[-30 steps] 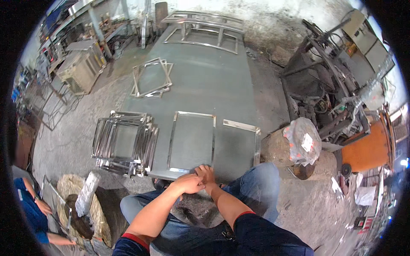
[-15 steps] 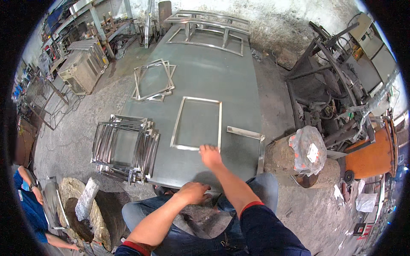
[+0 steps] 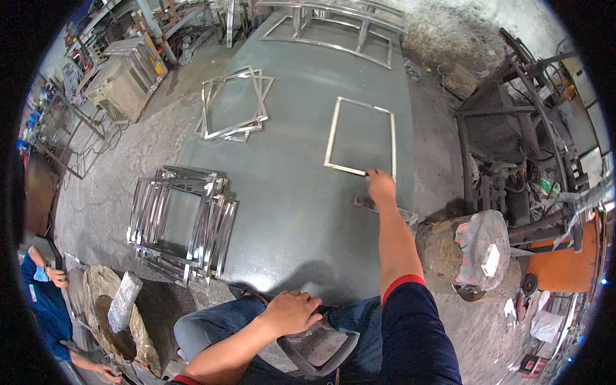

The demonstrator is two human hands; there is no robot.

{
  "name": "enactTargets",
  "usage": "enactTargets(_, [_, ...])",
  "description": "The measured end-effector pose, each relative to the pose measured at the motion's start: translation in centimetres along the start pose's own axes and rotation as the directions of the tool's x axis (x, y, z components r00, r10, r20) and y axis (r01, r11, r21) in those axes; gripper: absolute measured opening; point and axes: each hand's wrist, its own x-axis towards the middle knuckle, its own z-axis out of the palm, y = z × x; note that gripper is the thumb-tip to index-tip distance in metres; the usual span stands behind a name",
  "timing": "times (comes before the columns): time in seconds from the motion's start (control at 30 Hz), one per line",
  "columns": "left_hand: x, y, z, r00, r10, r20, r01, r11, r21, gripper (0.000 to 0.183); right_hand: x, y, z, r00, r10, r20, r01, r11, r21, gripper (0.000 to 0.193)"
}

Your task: Inspecting and handling metal frames on a fabrication floor.

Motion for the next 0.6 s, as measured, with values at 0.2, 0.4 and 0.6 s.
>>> enactTargets(0.2, [0.8,0.8,-0.1,0.997,0.016,0.076,-0.017,1.0,0.009,0.042,-3.3,2.3,2.4,0.98,0.197,0.036,-0.197,0.98,-0.004,0.024])
enactTargets(0.4, [2.1,0.8,-0.1,0.997,-0.024,0.067,0.03,0.996,-0.088,0.043,-3.8,2.2,-1.4,0.997,0.066,0.032,-0.066,0.998,0.016,0.044])
enactTargets(0.6, [3.0,-0.9,-0.5,0.996,-0.091,-0.014,0.089,0.991,-0.097,0.039,-9.7,-3.4,-16.3,0.952,-0.22,0.213,0.189,0.969,0.159,0.043])
